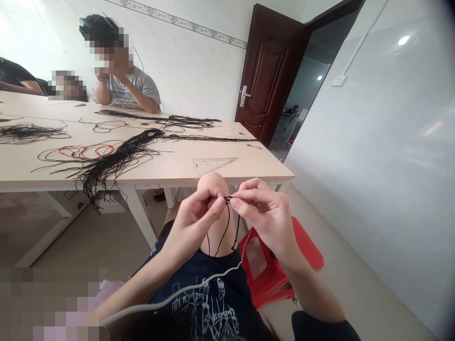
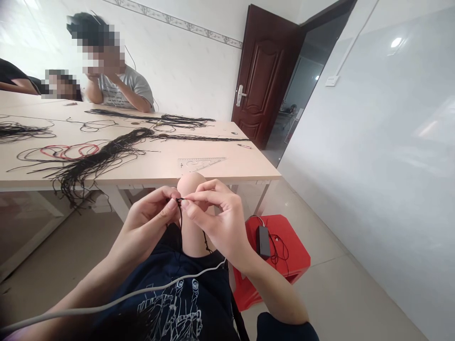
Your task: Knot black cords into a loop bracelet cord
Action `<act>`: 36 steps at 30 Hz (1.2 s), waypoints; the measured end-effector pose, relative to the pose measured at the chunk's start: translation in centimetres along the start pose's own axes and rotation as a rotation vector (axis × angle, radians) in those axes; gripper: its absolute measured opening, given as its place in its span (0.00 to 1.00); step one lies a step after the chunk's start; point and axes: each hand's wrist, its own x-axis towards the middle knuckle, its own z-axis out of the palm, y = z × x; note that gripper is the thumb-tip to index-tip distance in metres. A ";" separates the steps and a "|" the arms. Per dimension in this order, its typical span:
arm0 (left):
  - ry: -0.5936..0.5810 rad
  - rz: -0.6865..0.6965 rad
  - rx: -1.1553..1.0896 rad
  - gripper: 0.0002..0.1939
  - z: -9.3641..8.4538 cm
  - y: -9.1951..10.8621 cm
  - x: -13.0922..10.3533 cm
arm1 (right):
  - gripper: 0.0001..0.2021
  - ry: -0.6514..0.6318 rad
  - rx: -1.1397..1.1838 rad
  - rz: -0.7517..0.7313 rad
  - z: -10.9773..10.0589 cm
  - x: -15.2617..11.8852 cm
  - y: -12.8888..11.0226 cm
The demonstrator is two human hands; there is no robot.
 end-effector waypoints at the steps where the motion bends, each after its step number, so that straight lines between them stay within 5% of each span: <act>1: 0.029 0.067 0.077 0.08 -0.1 0.1 0.0 | 0.05 0.000 -0.006 0.000 -0.1 0.0 0.0; 5: 0.099 0.216 0.247 0.07 -0.4 0.2 0.0 | 0.05 0.013 -0.002 0.020 -0.1 0.0 0.0; 11: 0.094 0.205 0.118 0.04 -0.3 0.1 0.0 | 0.06 -0.026 0.058 0.076 -0.1 0.0 0.0; 36: 0.107 0.259 0.164 0.04 -0.8 1.0 1.1 | 0.04 -0.051 0.055 0.119 -0.4 -0.2 -0.2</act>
